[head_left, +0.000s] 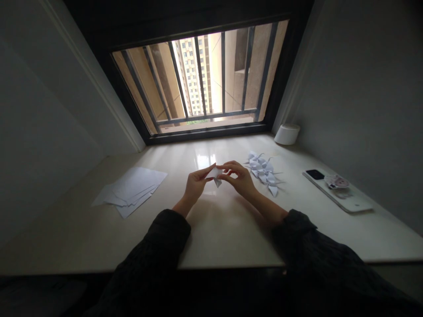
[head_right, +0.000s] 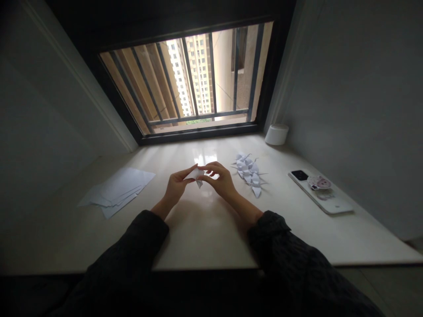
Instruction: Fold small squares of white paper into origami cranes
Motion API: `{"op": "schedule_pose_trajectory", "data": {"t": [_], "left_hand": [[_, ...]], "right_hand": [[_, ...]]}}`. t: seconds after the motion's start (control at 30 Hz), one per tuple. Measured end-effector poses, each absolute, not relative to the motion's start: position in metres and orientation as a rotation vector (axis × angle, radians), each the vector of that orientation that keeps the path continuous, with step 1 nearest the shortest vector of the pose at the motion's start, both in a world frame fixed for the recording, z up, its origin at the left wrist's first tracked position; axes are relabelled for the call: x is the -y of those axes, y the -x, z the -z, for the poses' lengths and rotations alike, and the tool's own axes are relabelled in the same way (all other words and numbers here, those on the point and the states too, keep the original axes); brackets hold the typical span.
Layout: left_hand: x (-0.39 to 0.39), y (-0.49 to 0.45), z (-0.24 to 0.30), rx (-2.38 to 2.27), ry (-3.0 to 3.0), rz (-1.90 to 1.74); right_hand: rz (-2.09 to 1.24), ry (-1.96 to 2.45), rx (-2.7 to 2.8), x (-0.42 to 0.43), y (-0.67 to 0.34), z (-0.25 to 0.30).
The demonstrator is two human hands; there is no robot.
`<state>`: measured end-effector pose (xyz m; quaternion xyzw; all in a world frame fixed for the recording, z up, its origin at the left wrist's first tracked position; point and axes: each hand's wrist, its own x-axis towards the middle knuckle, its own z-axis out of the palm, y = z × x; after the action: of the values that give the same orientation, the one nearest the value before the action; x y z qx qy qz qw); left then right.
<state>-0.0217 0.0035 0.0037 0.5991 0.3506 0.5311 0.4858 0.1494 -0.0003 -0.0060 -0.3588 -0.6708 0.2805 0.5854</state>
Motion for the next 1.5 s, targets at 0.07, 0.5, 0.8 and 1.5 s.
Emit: {"op": "schedule_pose_trajectory", "data": {"t": [0.07,0.5,0.8,1.5], "left_hand": [[-0.003,0.022,-0.003,-0.854,-1.464,-1.285],[-0.002,0.021,-0.001,-0.801,-1.488,-1.284],[-0.005,0.025,0.003,-0.787,-1.572,-1.276],[-0.007,0.024,0.005,-0.852,-1.533,-1.328]], "right_hand": [[-0.617,0.843,1.571,0.001,-0.150,0.005],[-0.378,0.915,1.618,0.008,-0.150,-0.001],[-0.290,0.907,1.658,0.010,-0.150,-0.002],[-0.527,0.829,1.636,0.004,-0.148,0.003]]}}
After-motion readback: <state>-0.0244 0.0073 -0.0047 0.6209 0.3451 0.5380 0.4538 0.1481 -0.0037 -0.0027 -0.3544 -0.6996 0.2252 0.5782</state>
